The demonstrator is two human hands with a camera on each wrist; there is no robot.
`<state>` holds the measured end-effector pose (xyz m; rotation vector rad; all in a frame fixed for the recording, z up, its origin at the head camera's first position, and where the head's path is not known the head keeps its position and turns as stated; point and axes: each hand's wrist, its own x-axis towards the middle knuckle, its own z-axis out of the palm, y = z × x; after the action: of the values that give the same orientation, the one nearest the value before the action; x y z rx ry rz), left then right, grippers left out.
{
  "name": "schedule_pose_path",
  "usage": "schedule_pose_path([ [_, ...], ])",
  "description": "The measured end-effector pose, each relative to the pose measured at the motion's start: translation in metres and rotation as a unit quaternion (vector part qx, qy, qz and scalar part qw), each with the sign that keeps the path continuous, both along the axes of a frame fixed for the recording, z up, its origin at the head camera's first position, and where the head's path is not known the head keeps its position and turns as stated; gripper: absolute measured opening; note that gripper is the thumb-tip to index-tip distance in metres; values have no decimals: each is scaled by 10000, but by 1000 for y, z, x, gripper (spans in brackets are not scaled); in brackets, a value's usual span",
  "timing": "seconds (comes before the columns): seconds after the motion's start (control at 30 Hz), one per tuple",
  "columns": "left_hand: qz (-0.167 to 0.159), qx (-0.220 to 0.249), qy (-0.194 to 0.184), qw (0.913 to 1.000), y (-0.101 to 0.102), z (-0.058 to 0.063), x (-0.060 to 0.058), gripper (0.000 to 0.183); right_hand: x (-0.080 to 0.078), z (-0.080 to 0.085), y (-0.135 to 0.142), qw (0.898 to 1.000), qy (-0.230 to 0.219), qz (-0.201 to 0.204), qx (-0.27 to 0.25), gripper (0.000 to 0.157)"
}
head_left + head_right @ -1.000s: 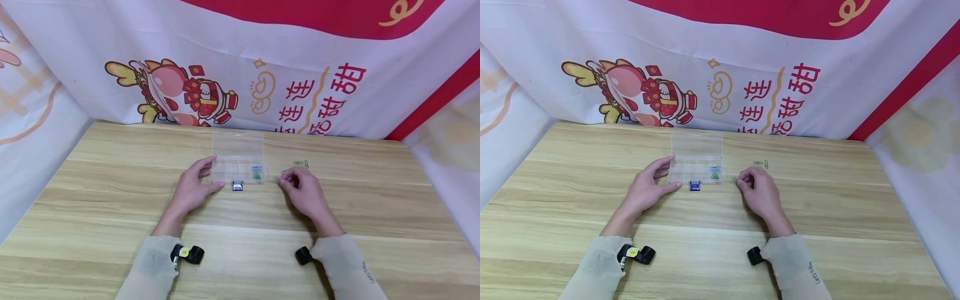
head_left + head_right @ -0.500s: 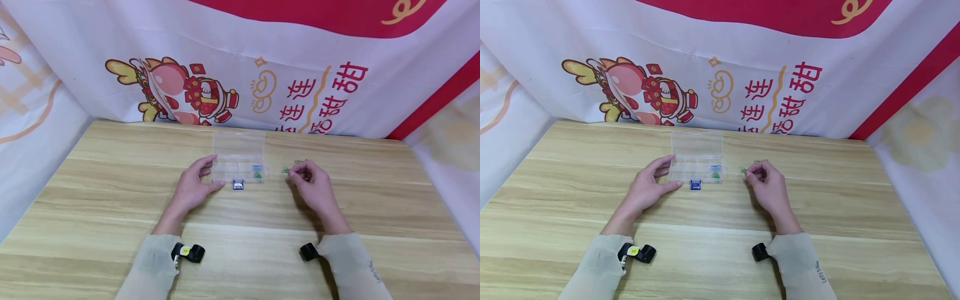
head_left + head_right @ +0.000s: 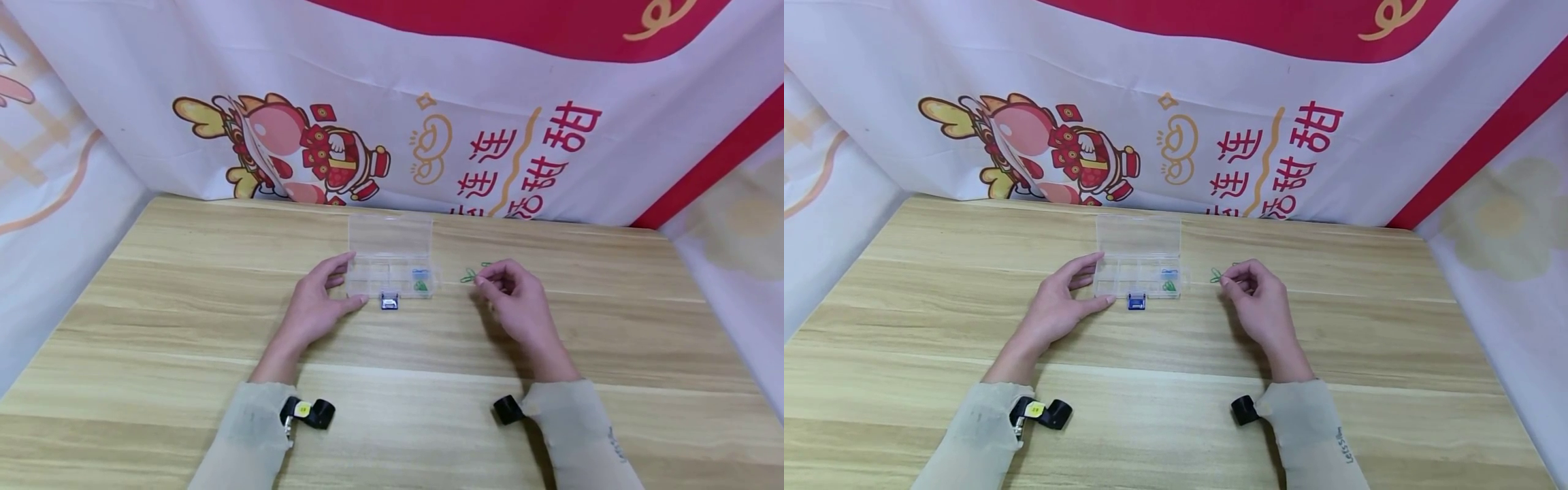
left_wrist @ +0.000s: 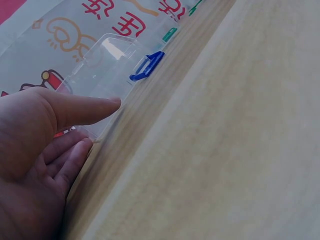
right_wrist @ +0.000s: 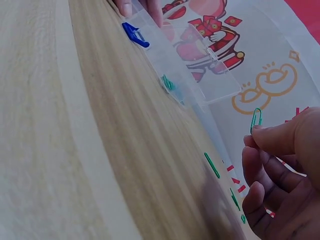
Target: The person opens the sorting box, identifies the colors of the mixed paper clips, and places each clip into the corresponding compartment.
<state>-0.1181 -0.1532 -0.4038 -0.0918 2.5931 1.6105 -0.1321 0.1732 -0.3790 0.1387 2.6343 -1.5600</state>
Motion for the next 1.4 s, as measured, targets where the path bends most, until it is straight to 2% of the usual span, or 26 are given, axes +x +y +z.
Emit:
schedule_pose_path([
  [0.23,-2,-1,14,10000,1,1,1,79,1,-1,-5,10000,40,76,-15,18],
  [0.77,-17,0,33,10000,1,2,1,78,-2,-6,-36,9983,224,537,-51,13],
  [1.13,-43,34,-73,10000,1,2,0,79,-2,-7,-48,9979,92,633,65,12],
  [1.4,-27,0,-87,10000,1,3,1,79,-3,-7,-50,9983,66,561,124,12],
])
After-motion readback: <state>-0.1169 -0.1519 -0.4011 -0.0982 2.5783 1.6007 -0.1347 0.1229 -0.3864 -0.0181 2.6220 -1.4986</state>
